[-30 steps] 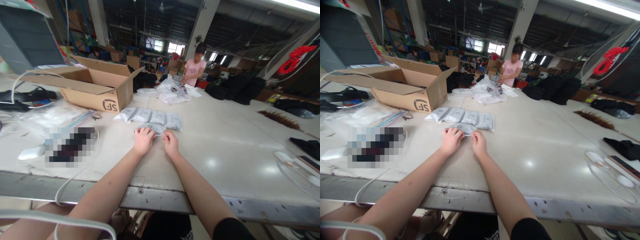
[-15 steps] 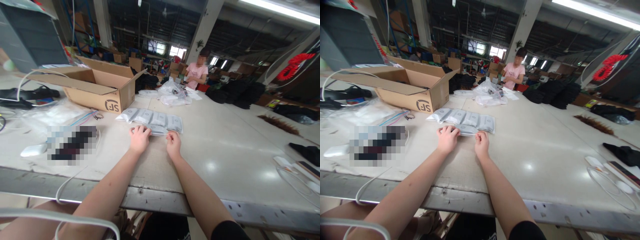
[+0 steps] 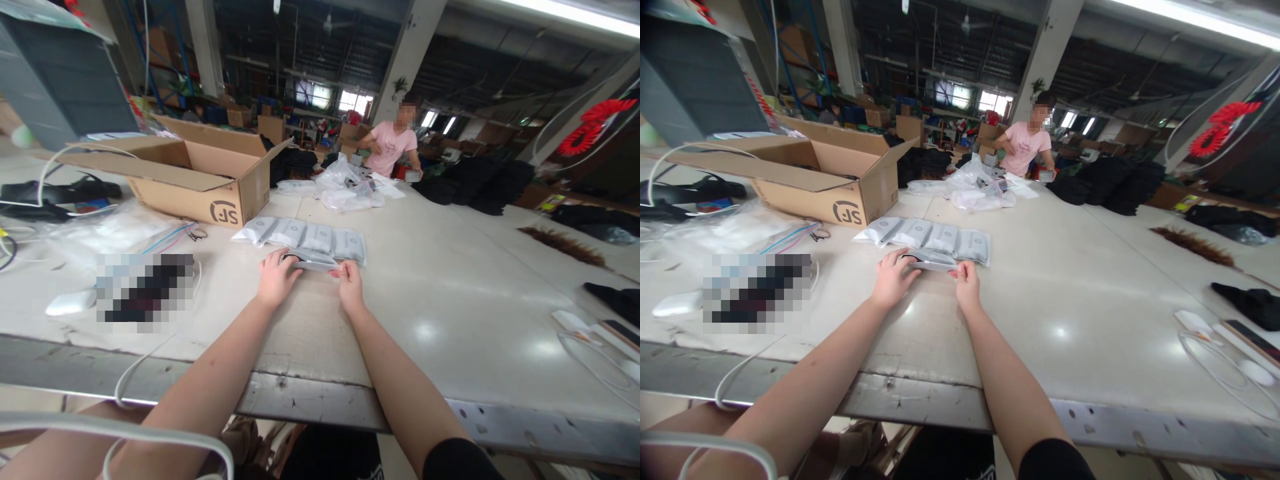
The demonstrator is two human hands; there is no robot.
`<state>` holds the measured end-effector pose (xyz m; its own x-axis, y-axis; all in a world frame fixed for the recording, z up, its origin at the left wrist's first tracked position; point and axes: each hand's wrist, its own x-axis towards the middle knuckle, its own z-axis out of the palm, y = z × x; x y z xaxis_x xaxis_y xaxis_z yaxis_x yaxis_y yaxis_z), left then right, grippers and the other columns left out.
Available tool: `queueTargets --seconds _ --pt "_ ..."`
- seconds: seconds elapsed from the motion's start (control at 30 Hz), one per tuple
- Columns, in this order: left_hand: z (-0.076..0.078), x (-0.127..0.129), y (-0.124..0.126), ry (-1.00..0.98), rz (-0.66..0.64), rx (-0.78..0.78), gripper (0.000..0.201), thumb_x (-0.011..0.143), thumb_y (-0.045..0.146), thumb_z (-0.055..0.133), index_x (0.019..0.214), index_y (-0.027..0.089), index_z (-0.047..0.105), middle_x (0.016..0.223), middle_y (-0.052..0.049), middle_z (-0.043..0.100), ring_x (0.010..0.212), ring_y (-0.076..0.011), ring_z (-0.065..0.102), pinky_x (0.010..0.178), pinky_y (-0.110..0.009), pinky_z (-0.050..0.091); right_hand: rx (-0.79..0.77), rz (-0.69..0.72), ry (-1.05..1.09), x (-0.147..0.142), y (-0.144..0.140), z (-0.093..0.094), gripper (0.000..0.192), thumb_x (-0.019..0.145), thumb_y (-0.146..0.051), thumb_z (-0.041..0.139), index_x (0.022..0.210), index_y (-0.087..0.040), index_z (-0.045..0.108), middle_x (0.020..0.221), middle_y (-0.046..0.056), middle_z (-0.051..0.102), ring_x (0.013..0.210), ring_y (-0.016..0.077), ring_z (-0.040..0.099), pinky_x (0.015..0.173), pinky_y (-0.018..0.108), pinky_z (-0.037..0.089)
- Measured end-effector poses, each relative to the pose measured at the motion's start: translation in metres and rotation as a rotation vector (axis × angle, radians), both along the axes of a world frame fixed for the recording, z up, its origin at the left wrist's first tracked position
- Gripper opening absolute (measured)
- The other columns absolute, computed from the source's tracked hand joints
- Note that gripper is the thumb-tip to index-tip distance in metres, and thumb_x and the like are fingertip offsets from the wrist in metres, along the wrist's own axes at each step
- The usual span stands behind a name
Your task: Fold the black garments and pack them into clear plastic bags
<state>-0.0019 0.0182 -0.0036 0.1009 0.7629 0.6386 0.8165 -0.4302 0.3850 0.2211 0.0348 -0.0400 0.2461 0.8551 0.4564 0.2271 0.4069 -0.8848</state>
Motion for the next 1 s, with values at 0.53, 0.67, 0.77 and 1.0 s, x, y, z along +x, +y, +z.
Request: queueTargets --seconds 0.53,0.67,0.77,1.0 --pt "0.005 0.016 -0.016 0.177 -0.162 0.054 0.019 0.096 0.033 0.054 0.099 0.025 0.07 0.123 -0.01 0.064 0.115 -0.0277 0.056 0.093 -0.044 0.043 0.185 -0.105 -0.736 -0.024 -0.047 0.041 0.018 0.096 -0.036 0.054 0.103 -0.032 0.07 0.12 0.007 0.064 0.118 0.0321 0.047 0.107 0.057 0.02" --pt "0.007 0.021 -0.02 0.196 -0.189 0.064 0.021 0.097 0.034 0.051 0.099 0.026 0.07 0.123 -0.009 0.064 0.114 -0.0269 0.054 0.093 -0.043 0.042 0.219 0.018 -0.785 -0.021 -0.044 0.041 0.019 0.098 -0.036 0.051 0.102 -0.03 0.068 0.113 0.006 0.068 0.111 0.028 0.053 0.105 0.052 0.024" --pt "0.008 0.022 -0.021 0.224 -0.202 0.048 0.02 0.097 0.034 0.051 0.098 0.026 0.07 0.124 -0.008 0.064 0.116 -0.0271 0.053 0.093 -0.043 0.041 0.214 0.017 -0.8 -0.02 -0.043 0.039 0.02 0.099 -0.034 0.048 0.097 -0.029 0.067 0.111 0.006 0.069 0.109 0.0274 0.053 0.103 0.05 0.024" --pt "0.016 0.011 -0.017 0.131 -0.037 0.007 0.017 0.097 0.028 0.05 0.096 0.025 0.067 0.122 -0.009 0.065 0.114 -0.0277 0.053 0.091 -0.046 0.038 0.234 -0.223 -0.663 0.001 -0.027 0.031 0.017 0.097 -0.033 0.052 0.092 -0.025 0.067 0.102 0.006 0.069 0.102 0.0273 0.054 0.098 0.046 0.03"
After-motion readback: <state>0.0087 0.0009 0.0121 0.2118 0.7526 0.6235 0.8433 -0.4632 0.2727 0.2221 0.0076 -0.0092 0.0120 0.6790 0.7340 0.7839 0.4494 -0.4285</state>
